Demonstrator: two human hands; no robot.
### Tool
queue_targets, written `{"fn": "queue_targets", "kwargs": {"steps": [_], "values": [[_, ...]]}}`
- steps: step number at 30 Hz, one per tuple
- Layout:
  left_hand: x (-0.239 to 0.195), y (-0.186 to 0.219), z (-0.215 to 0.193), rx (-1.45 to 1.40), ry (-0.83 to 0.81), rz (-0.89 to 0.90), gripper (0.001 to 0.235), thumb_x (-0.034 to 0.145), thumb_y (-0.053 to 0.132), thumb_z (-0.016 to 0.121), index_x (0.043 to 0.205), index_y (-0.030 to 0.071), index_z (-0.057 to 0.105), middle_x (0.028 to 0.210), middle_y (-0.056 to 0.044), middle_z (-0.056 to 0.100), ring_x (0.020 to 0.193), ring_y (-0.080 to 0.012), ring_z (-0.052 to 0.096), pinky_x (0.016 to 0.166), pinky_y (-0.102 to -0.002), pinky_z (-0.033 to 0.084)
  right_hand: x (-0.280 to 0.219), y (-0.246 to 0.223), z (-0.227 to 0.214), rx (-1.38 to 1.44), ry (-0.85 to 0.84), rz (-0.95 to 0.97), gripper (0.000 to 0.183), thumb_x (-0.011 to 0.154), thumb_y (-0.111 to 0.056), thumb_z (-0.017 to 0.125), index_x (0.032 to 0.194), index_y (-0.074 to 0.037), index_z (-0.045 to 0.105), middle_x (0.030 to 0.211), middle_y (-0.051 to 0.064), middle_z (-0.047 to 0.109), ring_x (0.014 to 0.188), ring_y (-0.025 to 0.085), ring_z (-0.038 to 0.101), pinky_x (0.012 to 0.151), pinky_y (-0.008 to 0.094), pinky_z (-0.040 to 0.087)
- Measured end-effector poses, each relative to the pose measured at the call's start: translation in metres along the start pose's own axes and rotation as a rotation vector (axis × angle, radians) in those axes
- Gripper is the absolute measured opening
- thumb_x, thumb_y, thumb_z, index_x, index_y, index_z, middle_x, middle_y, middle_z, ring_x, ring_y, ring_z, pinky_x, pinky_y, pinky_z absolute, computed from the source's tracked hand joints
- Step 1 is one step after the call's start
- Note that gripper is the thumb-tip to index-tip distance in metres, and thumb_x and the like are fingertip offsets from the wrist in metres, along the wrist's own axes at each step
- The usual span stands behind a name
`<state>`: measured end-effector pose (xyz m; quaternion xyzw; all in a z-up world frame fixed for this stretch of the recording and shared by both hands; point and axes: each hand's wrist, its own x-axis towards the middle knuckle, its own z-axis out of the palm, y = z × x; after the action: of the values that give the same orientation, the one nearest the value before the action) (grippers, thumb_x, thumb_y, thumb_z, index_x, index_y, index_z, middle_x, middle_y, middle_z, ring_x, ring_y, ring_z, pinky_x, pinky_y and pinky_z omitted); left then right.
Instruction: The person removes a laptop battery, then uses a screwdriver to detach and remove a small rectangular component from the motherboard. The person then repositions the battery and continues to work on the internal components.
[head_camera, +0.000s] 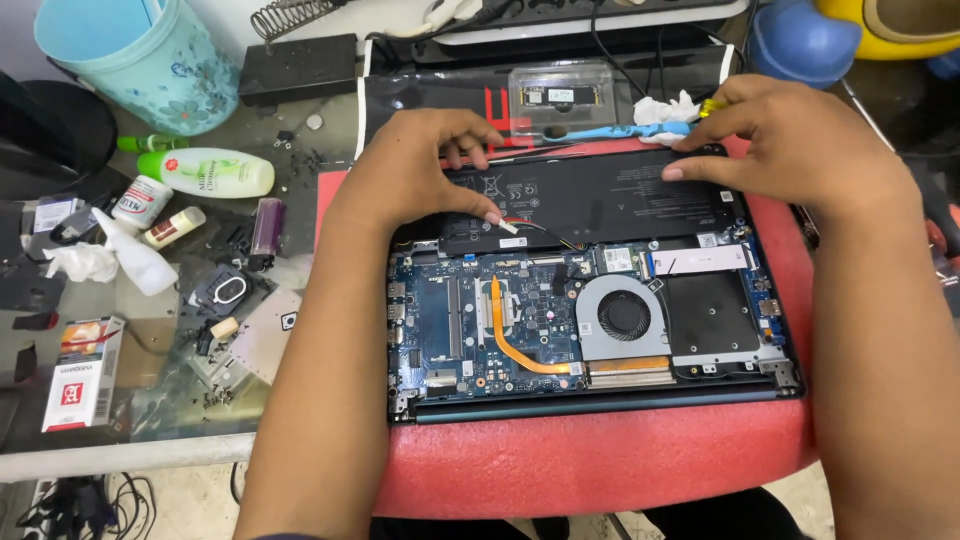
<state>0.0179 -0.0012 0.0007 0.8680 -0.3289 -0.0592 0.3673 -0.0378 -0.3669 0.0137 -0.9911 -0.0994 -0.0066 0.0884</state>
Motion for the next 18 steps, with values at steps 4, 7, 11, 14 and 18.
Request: {"fn": "queue_targets", "kwargs": {"steps": [4, 7, 11, 14, 18], "values": [[-0.002, 0.004, -0.002, 0.042, 0.01, -0.041, 0.068, 0.055, 0.033, 0.104, 0.115, 0.022, 0.074, 0.094, 0.007, 0.075, 0.08, -0.0108, 0.059, 0.07, -0.027, 0.049, 0.002, 0.0, 0.003, -0.023, 0.021, -0.025, 0.044, 0.083, -0.055, 0.079, 0.113, -0.023, 0.083, 0.096, 0.0, 0.062, 0.086, 0.021, 0.063, 0.066, 0.04, 0.044], [-0.001, 0.008, -0.004, 0.119, 0.018, -0.046, 0.068, 0.053, 0.039, 0.104, 0.114, 0.026, 0.075, 0.094, 0.01, 0.076, 0.08, -0.0101, 0.062, 0.07, -0.029, 0.051, 0.002, 0.004, 0.004, -0.037, 0.048, -0.043, 0.042, 0.084, -0.055, 0.079, 0.114, -0.025, 0.083, 0.096, -0.001, 0.062, 0.084, 0.021, 0.064, 0.066, 0.039, 0.045], [-0.002, 0.012, -0.004, 0.132, 0.012, -0.117, 0.065, 0.053, 0.04, 0.102, 0.111, 0.028, 0.076, 0.096, 0.011, 0.077, 0.082, -0.0088, 0.064, 0.07, -0.027, 0.051, -0.001, 0.012, 0.009, -0.035, 0.207, -0.17, 0.028, 0.089, -0.047, 0.081, 0.103, -0.023, 0.084, 0.091, -0.002, 0.062, 0.082, 0.019, 0.062, 0.063, 0.039, 0.043], [-0.001, 0.013, -0.005, 0.159, 0.017, -0.12, 0.065, 0.053, 0.042, 0.102, 0.111, 0.03, 0.076, 0.098, 0.012, 0.077, 0.085, -0.0086, 0.066, 0.07, -0.028, 0.05, 0.0, 0.011, 0.008, 0.051, 0.31, -0.331, 0.02, 0.093, -0.034, 0.084, 0.104, -0.018, 0.084, 0.091, 0.001, 0.063, 0.081, 0.02, 0.061, 0.064, 0.036, 0.044], [-0.002, 0.012, -0.003, 0.206, 0.039, -0.112, 0.062, 0.054, 0.045, 0.101, 0.11, 0.031, 0.077, 0.099, 0.014, 0.078, 0.089, -0.0076, 0.069, 0.07, -0.03, 0.049, 0.002, 0.005, 0.009, 0.092, 0.304, -0.454, 0.017, 0.095, -0.028, 0.081, 0.108, -0.017, 0.084, 0.089, 0.004, 0.066, 0.081, 0.022, 0.062, 0.066, 0.037, 0.045]]}}
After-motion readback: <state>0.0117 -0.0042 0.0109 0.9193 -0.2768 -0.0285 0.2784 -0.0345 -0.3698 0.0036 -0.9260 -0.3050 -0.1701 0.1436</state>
